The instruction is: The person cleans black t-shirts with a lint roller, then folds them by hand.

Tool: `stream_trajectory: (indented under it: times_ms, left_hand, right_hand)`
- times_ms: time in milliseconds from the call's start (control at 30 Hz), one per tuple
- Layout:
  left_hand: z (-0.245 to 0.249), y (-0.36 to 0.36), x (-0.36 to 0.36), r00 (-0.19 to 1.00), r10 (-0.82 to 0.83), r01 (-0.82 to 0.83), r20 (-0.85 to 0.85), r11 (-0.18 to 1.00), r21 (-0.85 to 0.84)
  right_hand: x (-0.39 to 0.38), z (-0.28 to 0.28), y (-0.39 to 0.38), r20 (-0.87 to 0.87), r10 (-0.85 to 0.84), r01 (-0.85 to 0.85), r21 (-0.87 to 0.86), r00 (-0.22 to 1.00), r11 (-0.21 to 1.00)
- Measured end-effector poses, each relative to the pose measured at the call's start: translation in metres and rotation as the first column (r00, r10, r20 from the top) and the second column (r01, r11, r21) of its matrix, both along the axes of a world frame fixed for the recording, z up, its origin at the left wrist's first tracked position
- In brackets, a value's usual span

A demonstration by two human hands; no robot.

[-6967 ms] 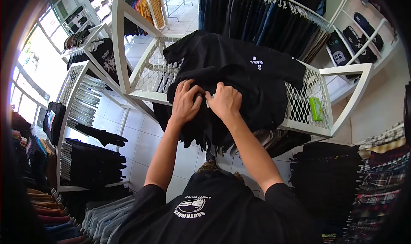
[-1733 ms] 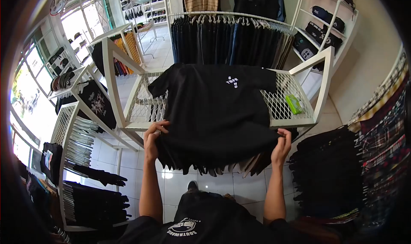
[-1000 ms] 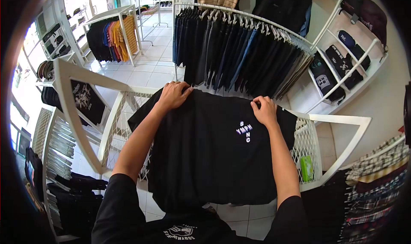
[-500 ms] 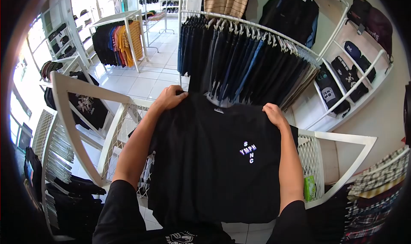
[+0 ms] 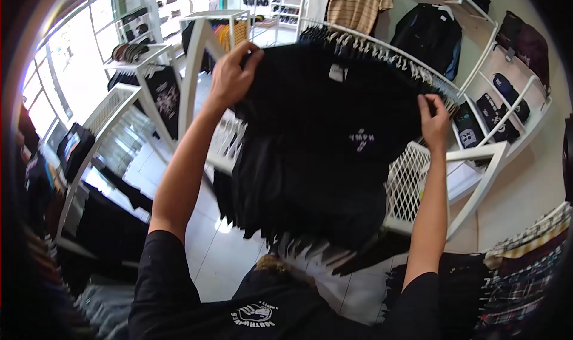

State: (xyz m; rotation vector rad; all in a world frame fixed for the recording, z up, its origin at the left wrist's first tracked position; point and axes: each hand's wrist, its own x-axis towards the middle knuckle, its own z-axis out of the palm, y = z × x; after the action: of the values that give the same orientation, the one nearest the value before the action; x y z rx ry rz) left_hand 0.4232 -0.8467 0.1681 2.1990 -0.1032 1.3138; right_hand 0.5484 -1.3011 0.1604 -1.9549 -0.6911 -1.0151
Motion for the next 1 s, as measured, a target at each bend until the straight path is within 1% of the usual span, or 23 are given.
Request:
stream_trajectory:
  times_ms: [33, 67, 133, 167, 233, 267, 367, 400, 433, 467, 500, 567, 600, 667, 700, 733, 800, 833, 867, 900, 933, 967, 1000]
  left_hand:
    - [0.006, -0.002, -0.026, 0.999, 0.033, -0.034, 0.033, 0.999, 0.027]
    - [0.013, -0.003, -0.053, 0.995, 0.066, -0.07, 0.073, 0.996, 0.057]
    - [0.027, -0.005, -0.102, 0.991, 0.115, -0.121, 0.074, 0.99, 0.076]
    - [0.035, -0.006, -0.125, 0.986, 0.138, -0.147, 0.091, 0.984, 0.099]
    - [0.052, -0.005, -0.164, 0.969, 0.199, -0.22, 0.145, 0.965, 0.145]
    - [0.057, 0.003, -0.177, 0.961, 0.185, -0.221, 0.204, 0.961, 0.167]
    - [0.079, 0.012, -0.228, 0.948, 0.224, -0.268, 0.225, 0.945, 0.189]
    - [0.084, 0.011, -0.246, 0.926, 0.254, -0.324, 0.279, 0.914, 0.245]
    - [0.085, 0.013, -0.261, 0.901, 0.278, -0.38, 0.333, 0.877, 0.296]
    - [0.084, 0.018, -0.274, 0.895, 0.298, -0.398, 0.332, 0.869, 0.295]
    - [0.081, 0.026, -0.286, 0.909, 0.281, -0.367, 0.307, 0.89, 0.272]
    - [0.074, 0.048, -0.308, 0.926, 0.267, -0.336, 0.267, 0.904, 0.262]
    - [0.071, 0.054, -0.321, 0.92, 0.288, -0.357, 0.267, 0.897, 0.262]
    - [0.067, 0.064, -0.349, 0.907, 0.315, -0.386, 0.279, 0.888, 0.251]
    - [0.066, 0.075, -0.362, 0.901, 0.341, -0.408, 0.269, 0.876, 0.257]
    - [0.065, 0.083, -0.377, 0.891, 0.371, -0.434, 0.261, 0.864, 0.256]
    - [0.06, 0.099, -0.405, 0.891, 0.401, -0.445, 0.214, 0.866, 0.229]
    - [0.059, 0.106, -0.42, 0.881, 0.426, -0.467, 0.207, 0.854, 0.228]
    - [0.058, 0.112, -0.433, 0.87, 0.463, -0.49, 0.171, 0.852, 0.185]
    - [0.057, 0.118, -0.444, 0.86, 0.493, -0.509, 0.135, 0.849, 0.144]
    - [0.054, 0.125, -0.454, 0.853, 0.505, -0.521, 0.133, 0.841, 0.145]
    - [0.05, 0.131, -0.463, 0.841, 0.531, -0.541, 0.101, 0.833, 0.119]
    - [0.045, 0.138, -0.472, 0.831, 0.553, -0.556, 0.064, 0.825, 0.097]
  right_hand:
    - [-0.021, 0.008, -0.003, -0.056, 0.014, -0.013, 0.013, 0.998, 1.0]
    - [-0.036, 0.012, -0.006, -0.027, 0.065, -0.065, 0.021, 0.998, 0.998]
    - [-0.065, 0.023, -0.006, 0.057, 0.091, -0.092, 0.003, 0.994, 0.996]
    - [-0.079, 0.029, -0.005, 0.031, 0.121, -0.121, -0.006, 0.992, 0.993]
    - [-0.1, 0.048, 0.003, 0.09, 0.102, -0.099, -0.039, 0.991, 0.994]
    - [-0.106, 0.056, 0.009, 0.127, 0.1, -0.095, -0.046, 0.987, 0.994]
    - [-0.132, 0.082, 0.028, 0.12, 0.207, -0.214, 0.047, 0.971, 0.976]
    - [-0.144, 0.087, 0.036, 0.138, 0.169, -0.178, 0.053, 0.976, 0.983]
    - [-0.153, 0.087, 0.047, 0.168, 0.187, -0.201, 0.071, 0.968, 0.977]
    - [-0.16, 0.087, 0.058, 0.198, 0.204, -0.225, 0.087, 0.959, 0.971]
    - [-0.164, 0.085, 0.067, 0.195, 0.225, -0.245, 0.084, 0.955, 0.966]
    - [-0.17, 0.079, 0.087, 0.149, 0.23, -0.234, 0.012, 0.962, 0.972]
    - [-0.176, 0.075, 0.101, 0.15, 0.251, -0.256, 0.012, 0.956, 0.967]
    - [-0.188, 0.066, 0.135, 0.239, 0.248, -0.281, 0.116, 0.939, 0.953]
    - [-0.191, 0.064, 0.151, 0.25, 0.241, -0.259, 0.038, 0.938, 0.965]
    - [-0.196, 0.062, 0.168, 0.242, 0.273, -0.289, 0.035, 0.931, 0.957]
    - [-0.21, 0.059, 0.203, 0.245, 0.249, -0.289, 0.144, 0.937, 0.947]
    - [-0.218, 0.059, 0.22, 0.238, 0.286, -0.313, 0.081, 0.928, 0.946]
    - [-0.224, 0.056, 0.236, 0.227, 0.306, -0.331, 0.081, 0.924, 0.94]
    - [-0.231, 0.053, 0.25, 0.283, 0.302, -0.346, 0.121, 0.91, 0.93]
    - [-0.237, 0.052, 0.263, 0.345, 0.292, -0.362, 0.16, 0.892, 0.918]
    - [-0.248, 0.047, 0.275, 0.267, 0.346, -0.382, 0.094, 0.899, 0.92]
    - [-0.255, 0.045, 0.283, 0.142, 0.375, -0.382, 0.023, 0.916, 0.924]
